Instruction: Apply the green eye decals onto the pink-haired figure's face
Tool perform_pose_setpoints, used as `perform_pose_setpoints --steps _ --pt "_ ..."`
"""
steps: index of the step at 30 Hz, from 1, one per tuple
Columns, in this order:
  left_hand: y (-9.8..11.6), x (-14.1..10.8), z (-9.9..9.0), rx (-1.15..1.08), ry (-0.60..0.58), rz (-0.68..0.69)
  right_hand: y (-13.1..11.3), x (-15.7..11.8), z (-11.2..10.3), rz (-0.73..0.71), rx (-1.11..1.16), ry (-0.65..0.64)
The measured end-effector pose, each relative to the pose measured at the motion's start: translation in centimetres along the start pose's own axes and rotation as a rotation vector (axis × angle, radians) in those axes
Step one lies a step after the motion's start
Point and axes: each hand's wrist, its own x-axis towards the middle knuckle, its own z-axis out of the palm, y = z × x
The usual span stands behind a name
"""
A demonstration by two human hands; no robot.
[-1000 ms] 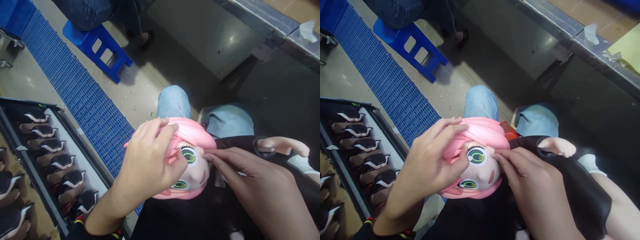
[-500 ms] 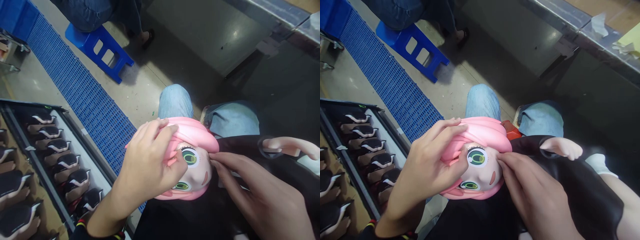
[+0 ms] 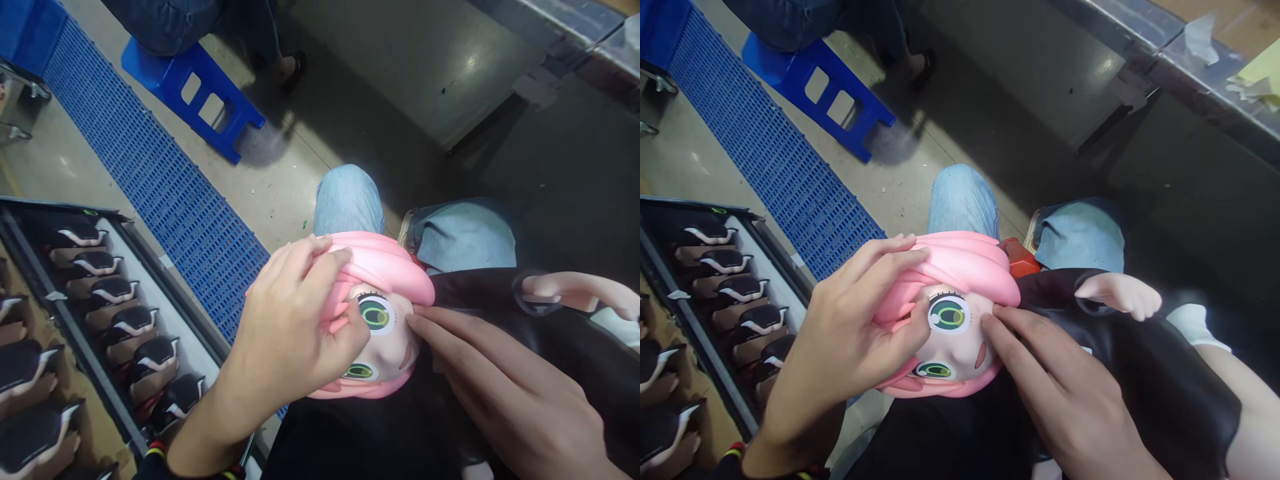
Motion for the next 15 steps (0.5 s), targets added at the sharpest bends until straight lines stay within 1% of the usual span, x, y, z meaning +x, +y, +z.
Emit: perform_pose_setpoints --steps 10,15 --pt "0.04 -0.20 -0.11 0.004 0.000 0.004 -0.15 -0.01 0.34 0.022 0.046 0.066" --pt "0.00 -0.17 0.05 0.007 0.000 0.006 -0.14 -0.29 0.45 0.024 0.036 0.038"
